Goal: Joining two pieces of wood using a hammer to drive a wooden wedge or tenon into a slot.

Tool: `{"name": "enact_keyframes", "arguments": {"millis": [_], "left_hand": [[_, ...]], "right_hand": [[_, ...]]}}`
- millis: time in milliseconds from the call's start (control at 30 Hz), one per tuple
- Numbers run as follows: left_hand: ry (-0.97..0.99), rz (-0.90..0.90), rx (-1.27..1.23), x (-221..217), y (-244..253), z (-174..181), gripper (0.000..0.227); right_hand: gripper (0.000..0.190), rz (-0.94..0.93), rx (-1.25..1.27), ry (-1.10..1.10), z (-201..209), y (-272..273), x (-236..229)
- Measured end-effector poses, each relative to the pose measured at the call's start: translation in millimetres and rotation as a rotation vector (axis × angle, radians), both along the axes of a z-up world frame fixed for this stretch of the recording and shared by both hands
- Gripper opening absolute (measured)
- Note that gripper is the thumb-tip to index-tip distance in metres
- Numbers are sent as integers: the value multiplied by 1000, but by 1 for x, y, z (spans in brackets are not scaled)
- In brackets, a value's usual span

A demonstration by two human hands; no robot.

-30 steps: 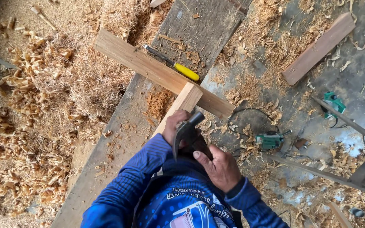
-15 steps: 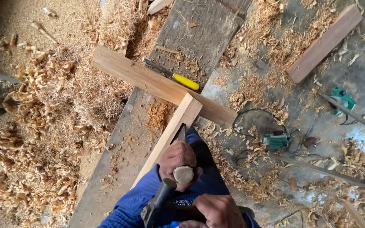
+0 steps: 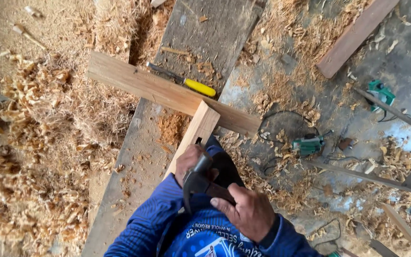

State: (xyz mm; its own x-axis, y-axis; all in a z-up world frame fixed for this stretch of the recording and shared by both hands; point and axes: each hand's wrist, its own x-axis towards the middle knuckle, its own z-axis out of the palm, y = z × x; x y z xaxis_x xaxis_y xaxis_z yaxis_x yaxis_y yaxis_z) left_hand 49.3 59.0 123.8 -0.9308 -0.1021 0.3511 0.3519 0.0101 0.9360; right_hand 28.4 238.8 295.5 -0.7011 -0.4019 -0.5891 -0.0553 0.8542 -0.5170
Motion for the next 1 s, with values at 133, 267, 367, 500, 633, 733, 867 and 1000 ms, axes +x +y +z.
{"name": "enact_keyframes", "arguments": {"millis": [133,267,367,500,633,733,867,1000], "left_hand": [[-49,1,-4,12,-7,24,26],[120,-60,85,8,-14,69,21],[142,-43,142,-1,-12,72,21],[138,-29,168,-11,-17,82,22],[172,81,167,0,1,63,22],[139,114,144,-8,2,44,25],[208,31,155,-2,6,38,19],[27,9,-62,5,-1,4,28]], "right_hand": [[58,99,-91,104,14,12,8],[61,143,-300,37,35,4,22],[60,161,-347,40,38,-3,22],[55,148,-364,43,48,-9,14],[59,115,-115,-38,34,-8,12],[56,34,-48,-27,36,-12,3],[56,78,-254,70,39,-5,10],[54,-18,87,-139,1,-11,-4]]}}
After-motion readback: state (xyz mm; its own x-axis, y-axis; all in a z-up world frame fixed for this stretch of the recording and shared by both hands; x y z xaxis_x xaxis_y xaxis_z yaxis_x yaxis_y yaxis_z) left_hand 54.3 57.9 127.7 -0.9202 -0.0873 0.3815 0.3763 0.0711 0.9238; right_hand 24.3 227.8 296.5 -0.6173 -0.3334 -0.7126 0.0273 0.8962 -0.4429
